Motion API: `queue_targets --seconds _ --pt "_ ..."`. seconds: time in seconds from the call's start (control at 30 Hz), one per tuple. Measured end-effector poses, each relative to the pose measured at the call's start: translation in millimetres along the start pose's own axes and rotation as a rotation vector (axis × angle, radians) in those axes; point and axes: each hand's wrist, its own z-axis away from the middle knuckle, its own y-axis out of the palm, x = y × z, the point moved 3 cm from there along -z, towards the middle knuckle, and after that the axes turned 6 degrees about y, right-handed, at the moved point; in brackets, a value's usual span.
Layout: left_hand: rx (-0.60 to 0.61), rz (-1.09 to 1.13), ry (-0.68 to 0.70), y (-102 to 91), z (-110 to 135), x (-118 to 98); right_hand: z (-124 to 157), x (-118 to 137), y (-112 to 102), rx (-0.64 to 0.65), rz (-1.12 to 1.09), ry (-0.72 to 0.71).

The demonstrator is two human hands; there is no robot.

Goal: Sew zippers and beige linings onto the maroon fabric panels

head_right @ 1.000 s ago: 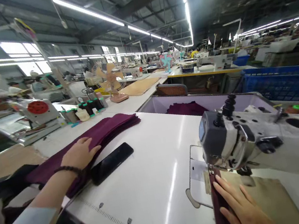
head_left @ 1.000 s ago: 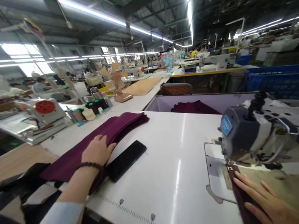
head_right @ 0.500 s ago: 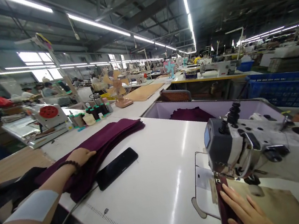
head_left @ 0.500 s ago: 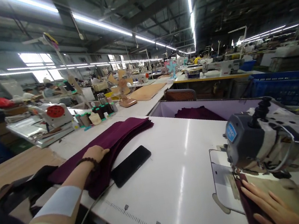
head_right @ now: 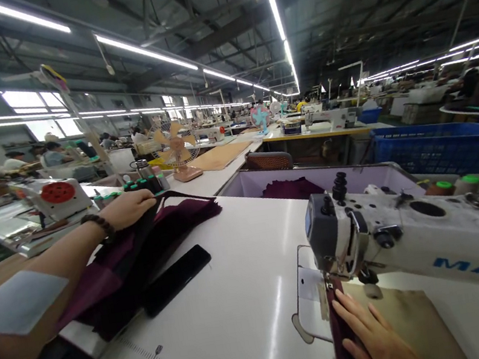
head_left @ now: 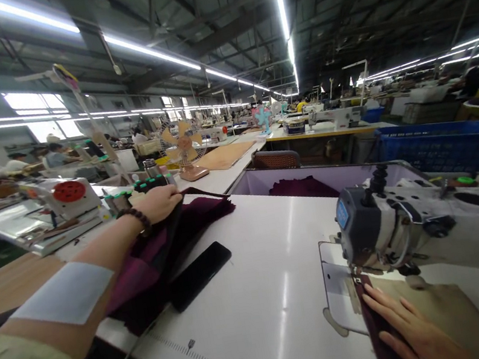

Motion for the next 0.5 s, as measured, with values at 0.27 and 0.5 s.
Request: queue_targets --seconds 0.27,0.5 --pt "0.395 0.203 0.476 69.2 56.3 -145.2 1.5 10.8 -15.7 0.132 -0.204 0.151" --pt "0.267 0.212 0.785 151.4 166.9 -207.0 -1.7 19.9 -36.2 0.144 -0.247 0.177"
